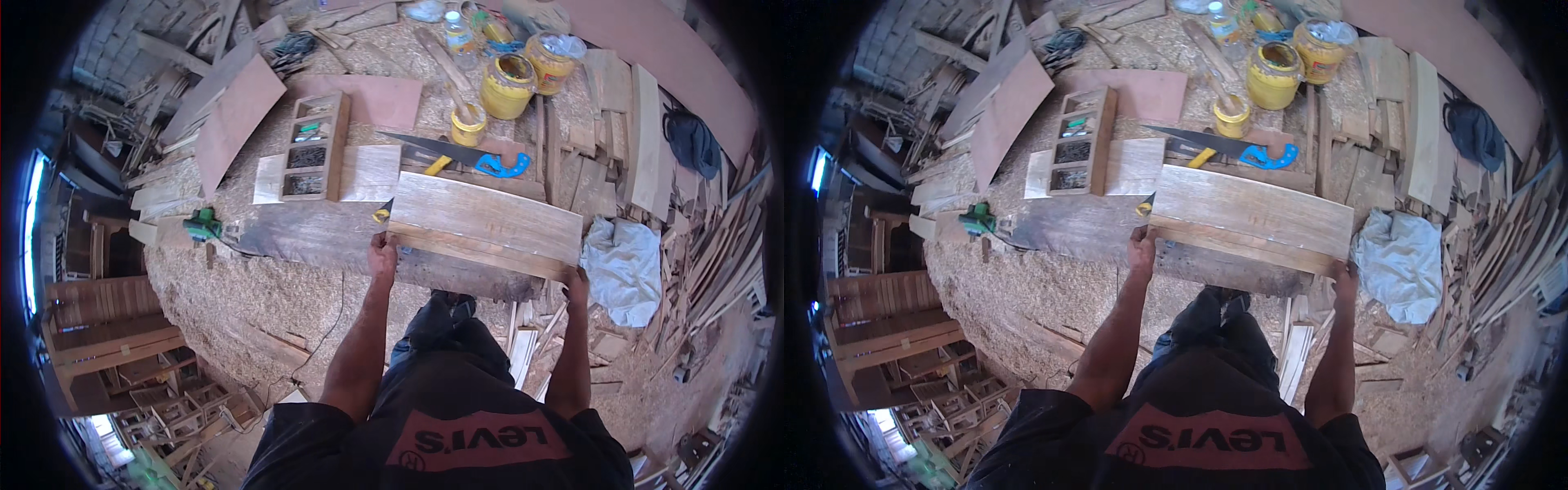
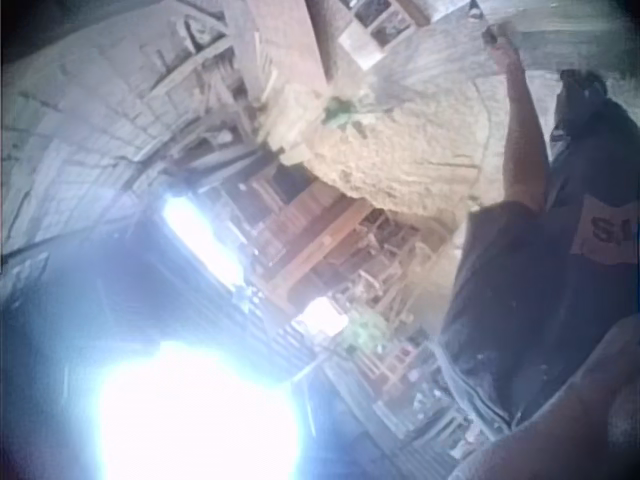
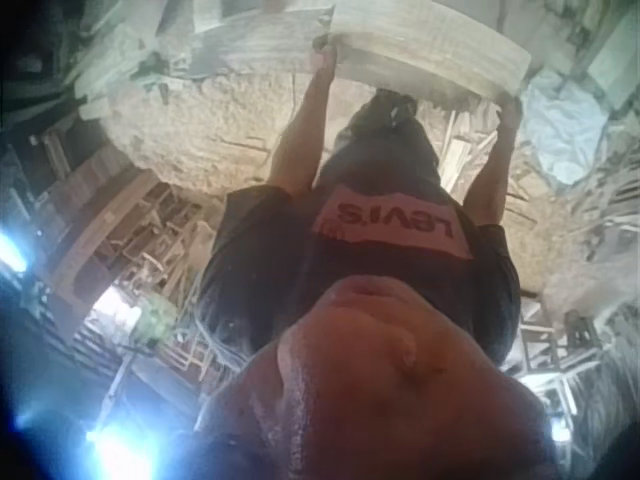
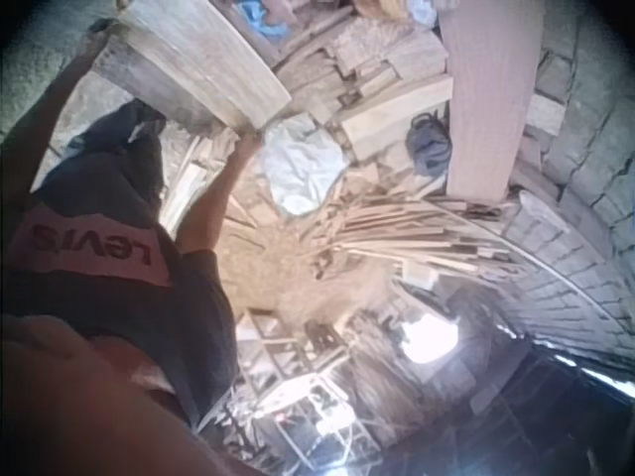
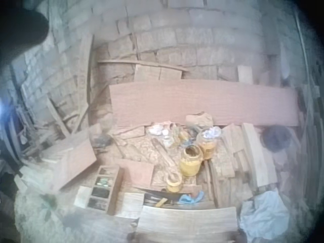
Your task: Assembling a wooden structure by hammering nails and sawing wood in a workshop.
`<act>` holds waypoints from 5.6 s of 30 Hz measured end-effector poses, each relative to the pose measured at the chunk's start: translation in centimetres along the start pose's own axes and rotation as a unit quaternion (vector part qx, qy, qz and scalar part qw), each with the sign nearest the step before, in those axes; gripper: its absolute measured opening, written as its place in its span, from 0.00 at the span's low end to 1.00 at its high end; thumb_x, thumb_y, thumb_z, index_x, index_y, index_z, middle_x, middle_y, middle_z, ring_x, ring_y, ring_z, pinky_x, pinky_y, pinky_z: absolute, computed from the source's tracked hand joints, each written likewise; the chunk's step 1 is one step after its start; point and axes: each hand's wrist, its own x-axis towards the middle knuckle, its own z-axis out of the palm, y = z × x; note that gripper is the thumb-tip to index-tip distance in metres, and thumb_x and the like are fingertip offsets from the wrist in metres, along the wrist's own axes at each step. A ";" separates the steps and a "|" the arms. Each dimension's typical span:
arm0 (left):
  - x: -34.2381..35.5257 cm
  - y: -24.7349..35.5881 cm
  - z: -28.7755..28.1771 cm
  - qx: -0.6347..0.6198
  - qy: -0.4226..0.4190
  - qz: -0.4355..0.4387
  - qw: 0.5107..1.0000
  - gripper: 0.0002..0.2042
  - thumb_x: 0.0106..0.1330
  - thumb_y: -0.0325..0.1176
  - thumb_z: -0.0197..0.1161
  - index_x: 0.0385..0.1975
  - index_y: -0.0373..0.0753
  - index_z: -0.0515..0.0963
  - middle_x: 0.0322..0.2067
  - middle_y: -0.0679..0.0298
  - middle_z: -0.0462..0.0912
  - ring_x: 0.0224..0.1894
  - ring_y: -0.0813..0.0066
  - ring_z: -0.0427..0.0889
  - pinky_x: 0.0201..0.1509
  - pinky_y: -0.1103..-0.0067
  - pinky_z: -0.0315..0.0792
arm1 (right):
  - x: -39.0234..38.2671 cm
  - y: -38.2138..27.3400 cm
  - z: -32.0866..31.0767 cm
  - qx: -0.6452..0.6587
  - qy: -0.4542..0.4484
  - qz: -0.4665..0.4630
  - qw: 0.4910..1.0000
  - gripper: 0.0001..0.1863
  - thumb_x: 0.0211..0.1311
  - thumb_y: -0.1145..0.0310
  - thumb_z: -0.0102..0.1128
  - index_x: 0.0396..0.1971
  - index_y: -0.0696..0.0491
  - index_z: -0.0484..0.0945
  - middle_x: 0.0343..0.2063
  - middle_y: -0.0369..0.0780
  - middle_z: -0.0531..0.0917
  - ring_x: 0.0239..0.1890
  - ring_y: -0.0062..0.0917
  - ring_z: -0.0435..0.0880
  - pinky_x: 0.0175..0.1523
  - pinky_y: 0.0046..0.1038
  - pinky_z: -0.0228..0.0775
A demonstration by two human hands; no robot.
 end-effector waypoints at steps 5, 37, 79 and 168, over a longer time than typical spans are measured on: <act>-1.9 6.8 -1.8 -0.035 -0.010 0.073 0.997 0.09 0.63 0.33 0.68 0.37 0.37 0.77 0.28 0.68 0.79 0.32 0.79 0.75 0.40 0.78 0.73 | -2.4 -4.0 -2.7 -0.025 -0.063 -0.054 0.996 0.21 0.65 0.58 0.60 0.51 0.57 0.82 0.27 0.33 0.80 0.22 0.17 0.75 0.26 0.20 0.64; 17.7 10.7 -41.4 -0.036 0.058 -0.102 0.992 0.19 0.59 0.41 0.68 0.47 0.43 0.73 0.44 0.62 0.78 0.46 0.68 0.78 0.47 0.68 0.75 | -24.2 -14.5 33.2 -0.288 -0.202 -0.240 0.905 0.32 0.66 0.43 0.62 0.37 0.64 0.81 0.27 0.54 0.84 0.34 0.45 0.87 0.41 0.42 0.75; 33.4 17.3 -15.4 0.331 0.011 0.262 0.907 0.24 0.67 0.42 0.66 0.56 0.31 0.78 0.47 0.42 0.81 0.51 0.44 0.80 0.55 0.60 0.74 | -26.2 -16.2 33.0 -0.211 -0.215 0.008 0.954 0.30 0.67 0.58 0.69 0.61 0.59 0.73 0.48 0.45 0.83 0.49 0.29 0.82 0.55 0.31 0.76; 25.1 19.5 -2.8 0.669 -0.269 0.487 0.492 0.35 0.42 0.46 0.77 0.53 0.36 0.81 0.57 0.52 0.81 0.73 0.46 0.59 0.78 0.39 0.36 | -26.0 -14.2 32.0 -0.174 -0.232 -0.029 0.957 0.33 0.58 0.58 0.69 0.58 0.64 0.76 0.51 0.51 0.83 0.53 0.37 0.84 0.59 0.33 0.74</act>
